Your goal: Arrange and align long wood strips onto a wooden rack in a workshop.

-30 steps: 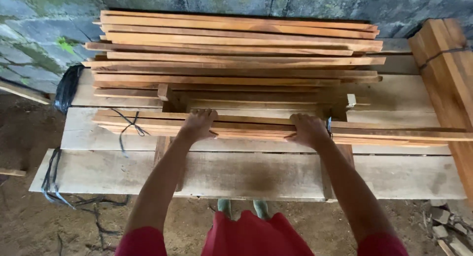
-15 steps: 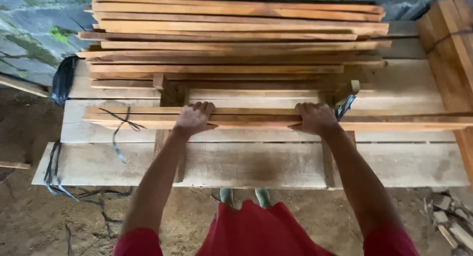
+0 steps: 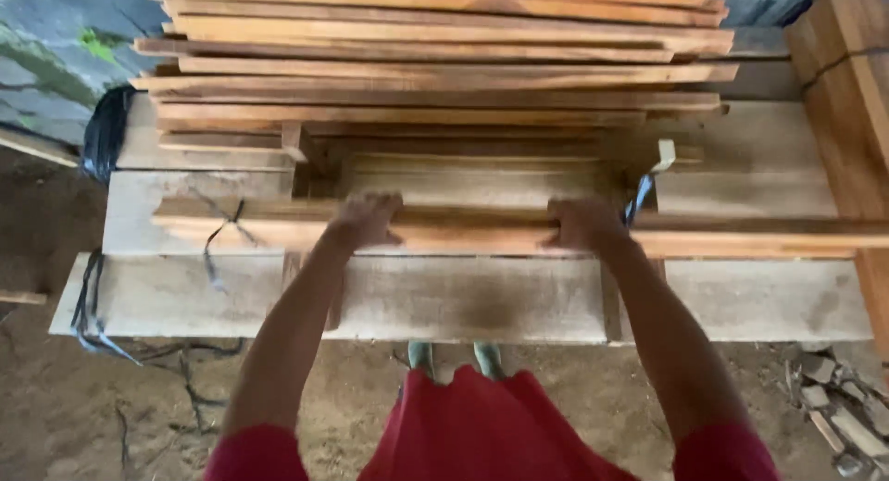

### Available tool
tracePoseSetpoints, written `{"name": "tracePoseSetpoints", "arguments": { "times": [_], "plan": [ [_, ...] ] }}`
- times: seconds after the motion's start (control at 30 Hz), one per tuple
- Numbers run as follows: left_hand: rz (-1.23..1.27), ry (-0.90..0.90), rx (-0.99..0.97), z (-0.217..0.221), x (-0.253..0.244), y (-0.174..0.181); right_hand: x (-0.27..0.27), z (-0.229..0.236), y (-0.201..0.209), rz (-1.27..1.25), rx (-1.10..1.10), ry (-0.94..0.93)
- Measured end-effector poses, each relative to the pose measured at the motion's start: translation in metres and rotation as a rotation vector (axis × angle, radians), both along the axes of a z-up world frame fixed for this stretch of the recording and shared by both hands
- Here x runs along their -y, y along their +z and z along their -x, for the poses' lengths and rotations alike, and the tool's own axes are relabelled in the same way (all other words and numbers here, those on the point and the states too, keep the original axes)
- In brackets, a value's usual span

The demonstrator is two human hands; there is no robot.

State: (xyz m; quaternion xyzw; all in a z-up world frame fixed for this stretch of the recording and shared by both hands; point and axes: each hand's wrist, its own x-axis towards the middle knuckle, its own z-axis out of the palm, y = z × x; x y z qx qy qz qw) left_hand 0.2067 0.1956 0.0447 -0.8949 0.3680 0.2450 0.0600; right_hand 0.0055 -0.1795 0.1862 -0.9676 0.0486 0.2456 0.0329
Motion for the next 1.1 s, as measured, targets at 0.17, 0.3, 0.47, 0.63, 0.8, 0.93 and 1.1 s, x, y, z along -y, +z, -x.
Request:
{"name": "tracePoseSetpoints", "arguments": {
  "times": [0.17,0.3,0.47,0.63,0.8,0.93,1.1],
  "plan": [
    [0.152,-0.16,0.132,0.016,-0.013,0.041,0.01,0.012,-0.023,0.054,-0.053,0.064],
    [0.164,-0.042,0.048,0.003,0.0,0.064,0.015,-0.003,-0.021,-0.012,0.074,0.035],
    [0.41,-0.058,0.278,-0.016,-0.006,-0.029,0.04,-0.002,-0.102,-0.094,0.395,0.095],
    [0.597,0.023,0.497,0.032,-0.005,-0.042,0.024,0.02,-0.141,0.0,0.739,0.129],
    [0.652,0.078,0.692,0.066,-0.005,-0.031,0.01,0.027,-0.142,0.119,1.026,0.092],
    [0.609,0.11,0.722,0.069,-0.002,-0.014,0.019,0.016,-0.147,0.072,1.154,0.127],
    [0.517,0.144,0.649,0.053,0.012,-0.008,0.026,-0.007,-0.12,-0.007,1.125,0.166]
  ]
}}
